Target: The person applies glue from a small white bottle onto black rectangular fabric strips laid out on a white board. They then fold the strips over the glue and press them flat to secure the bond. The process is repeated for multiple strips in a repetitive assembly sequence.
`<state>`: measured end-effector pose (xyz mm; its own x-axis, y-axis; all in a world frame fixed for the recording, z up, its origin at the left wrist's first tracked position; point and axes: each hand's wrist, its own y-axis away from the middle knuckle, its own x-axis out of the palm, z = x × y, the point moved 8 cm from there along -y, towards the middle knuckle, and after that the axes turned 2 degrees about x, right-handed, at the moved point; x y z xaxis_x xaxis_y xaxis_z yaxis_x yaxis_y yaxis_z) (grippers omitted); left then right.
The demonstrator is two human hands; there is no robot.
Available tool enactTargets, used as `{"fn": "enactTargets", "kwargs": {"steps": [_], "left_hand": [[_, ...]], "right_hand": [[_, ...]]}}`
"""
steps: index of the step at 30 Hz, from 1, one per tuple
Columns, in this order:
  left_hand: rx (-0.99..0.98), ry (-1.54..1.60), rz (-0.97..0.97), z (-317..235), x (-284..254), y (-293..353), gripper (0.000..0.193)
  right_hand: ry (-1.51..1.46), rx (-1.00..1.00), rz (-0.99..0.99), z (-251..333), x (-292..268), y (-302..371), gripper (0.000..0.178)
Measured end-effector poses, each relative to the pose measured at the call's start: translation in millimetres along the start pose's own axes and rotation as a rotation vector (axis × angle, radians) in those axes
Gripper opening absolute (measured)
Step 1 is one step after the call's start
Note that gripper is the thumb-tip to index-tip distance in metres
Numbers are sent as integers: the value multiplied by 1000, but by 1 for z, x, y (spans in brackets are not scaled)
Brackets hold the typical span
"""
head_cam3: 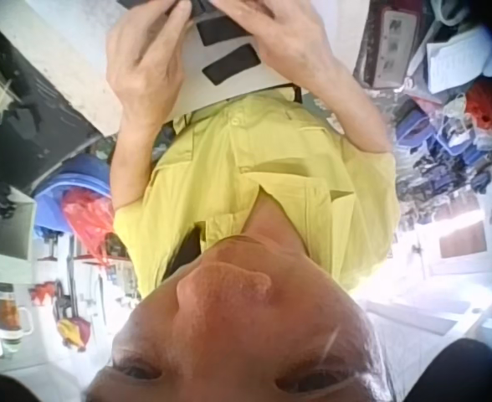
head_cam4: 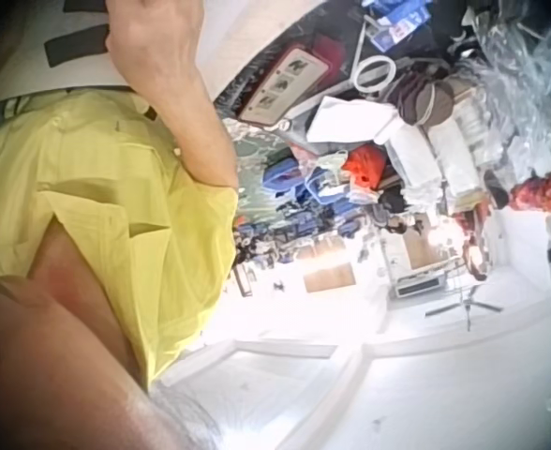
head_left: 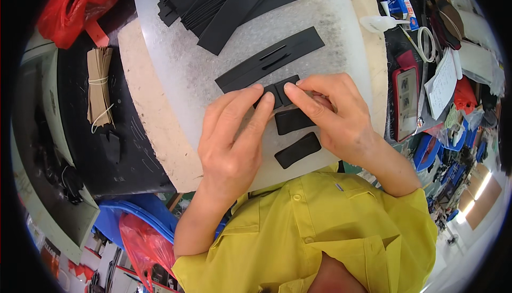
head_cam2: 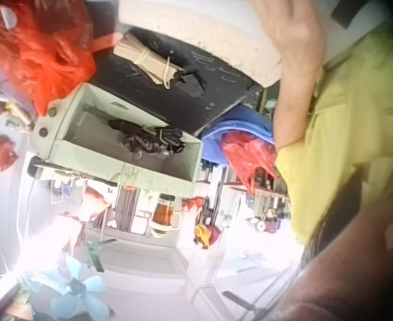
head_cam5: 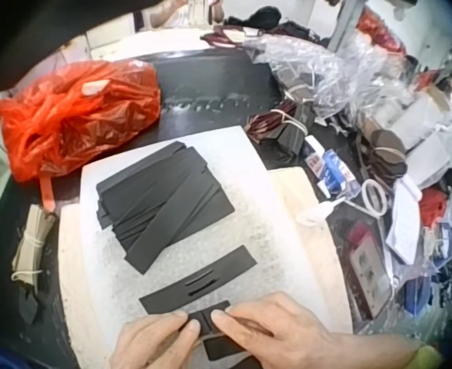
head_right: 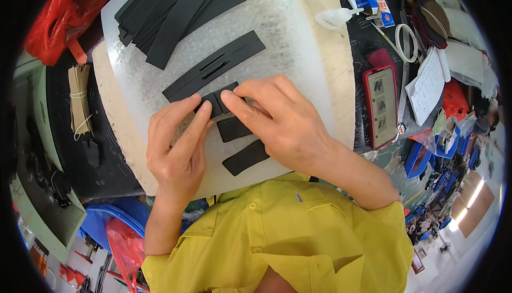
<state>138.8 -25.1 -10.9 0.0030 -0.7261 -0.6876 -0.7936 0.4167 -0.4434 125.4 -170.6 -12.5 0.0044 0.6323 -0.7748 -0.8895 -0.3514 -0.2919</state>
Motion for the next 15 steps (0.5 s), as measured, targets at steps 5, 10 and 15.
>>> {"fn": "enactTargets", "kwargs": {"steps": [5,10,15], "left_hand": [[-6,-8,10,1,1,1,34],[-12,-18,20,0,1,0,32],[12,-42,32,-1,4,1,34]], "right_hand": [[33,-3,24,2,1,0,51],[55,-4,24,4,1,-1,49],[103,-40,42,4,3,-2,45]]}}
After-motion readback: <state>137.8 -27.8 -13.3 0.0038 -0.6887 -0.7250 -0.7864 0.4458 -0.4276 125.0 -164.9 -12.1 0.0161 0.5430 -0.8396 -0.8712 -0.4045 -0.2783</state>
